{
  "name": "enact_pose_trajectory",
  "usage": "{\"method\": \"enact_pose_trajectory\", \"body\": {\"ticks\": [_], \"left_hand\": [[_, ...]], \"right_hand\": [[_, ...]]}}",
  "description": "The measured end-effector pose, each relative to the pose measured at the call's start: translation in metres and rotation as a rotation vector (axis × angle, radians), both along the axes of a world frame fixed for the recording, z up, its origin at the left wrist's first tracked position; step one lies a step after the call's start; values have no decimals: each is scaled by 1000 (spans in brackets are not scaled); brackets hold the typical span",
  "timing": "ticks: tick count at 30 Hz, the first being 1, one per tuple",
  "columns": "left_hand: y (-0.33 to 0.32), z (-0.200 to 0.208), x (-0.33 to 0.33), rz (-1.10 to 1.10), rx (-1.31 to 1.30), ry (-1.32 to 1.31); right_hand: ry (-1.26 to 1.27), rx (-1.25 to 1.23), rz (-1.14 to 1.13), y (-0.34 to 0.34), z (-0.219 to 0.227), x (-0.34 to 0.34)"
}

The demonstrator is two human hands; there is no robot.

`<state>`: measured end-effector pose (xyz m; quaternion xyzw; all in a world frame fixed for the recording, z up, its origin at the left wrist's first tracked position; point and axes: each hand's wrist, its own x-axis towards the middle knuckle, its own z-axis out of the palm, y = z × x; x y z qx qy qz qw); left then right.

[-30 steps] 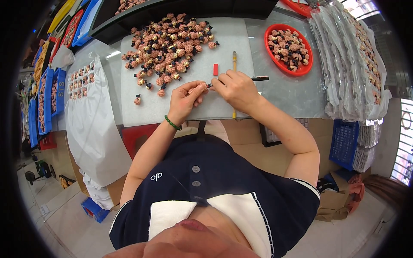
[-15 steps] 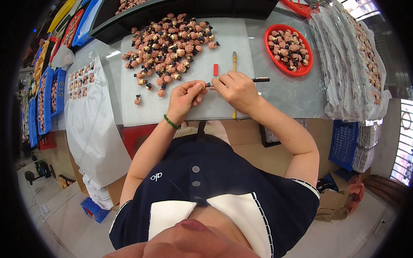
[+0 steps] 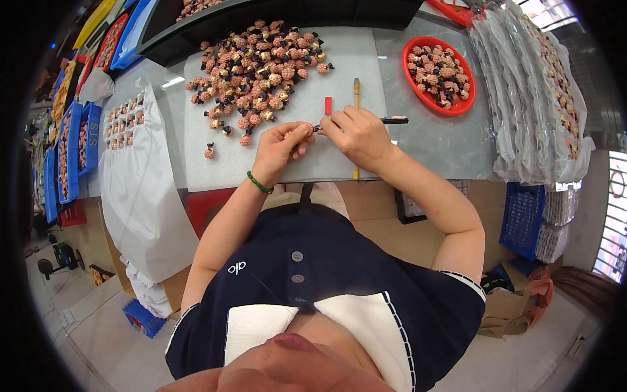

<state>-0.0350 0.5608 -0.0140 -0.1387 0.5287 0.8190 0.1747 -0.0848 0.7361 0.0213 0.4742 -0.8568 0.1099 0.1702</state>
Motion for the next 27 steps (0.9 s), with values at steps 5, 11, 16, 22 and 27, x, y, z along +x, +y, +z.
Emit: {"method": "enact_pose_trajectory", "body": {"ticks": [5,11,16,22,27], "left_hand": [[0,0,-1,-4,11,-20],[2,1,-3,-9,26,-35],[4,1,-3,-17,22,-46],[4,1,-4,-20,18,-57],[5,0,-4,-19,31,-52]], "right_hand": [[4,9,19,2,1,1],[22,-6,4,5,-2,1],[33,-31,-20,5,-2,0],[29,3,-4,7,-4,0],[53,26,25,9,-7,-2]]}}
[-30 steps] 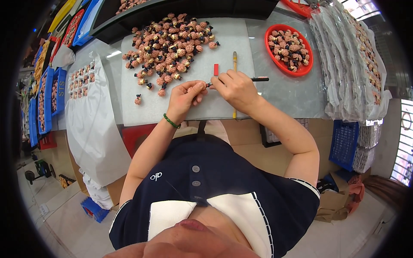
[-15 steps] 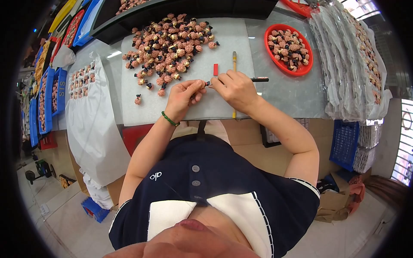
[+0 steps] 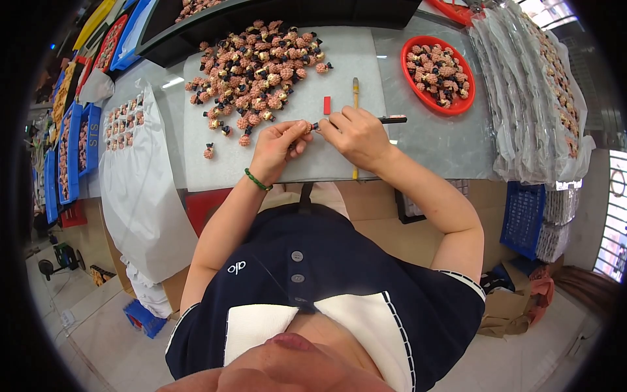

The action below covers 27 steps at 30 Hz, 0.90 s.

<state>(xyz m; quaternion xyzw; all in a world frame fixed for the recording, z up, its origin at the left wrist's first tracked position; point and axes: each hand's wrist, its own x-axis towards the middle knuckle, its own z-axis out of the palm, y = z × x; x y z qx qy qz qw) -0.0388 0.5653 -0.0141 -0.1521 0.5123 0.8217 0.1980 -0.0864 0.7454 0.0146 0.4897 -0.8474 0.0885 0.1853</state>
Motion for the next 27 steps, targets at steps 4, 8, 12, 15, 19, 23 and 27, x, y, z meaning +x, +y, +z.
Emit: {"method": "enact_pose_trajectory", "body": {"ticks": [4,8,12,15,19,23,27], "left_hand": [[0,-2,0,5,12,7],[1,0,1,14,11,45],[2,-2,2,17,13,57],[2,-2,2,17,8,58],[1,-3,3,33,19,66],[2,-3,3,38,36,61],[2,-3,3,38,29,52]], "right_hand": [[-15,-44,-26,-1,2,0],[-26,-88,-40,-2,3,-1],[-5,-79,-35,-1,3,-2],[-16,-68,-31,-2,3,-1],[-15,-68,-26,-3,4,-1],[-24,-54,-20,-1,5,-1],[-57,-23,-21,0,5,1]]}}
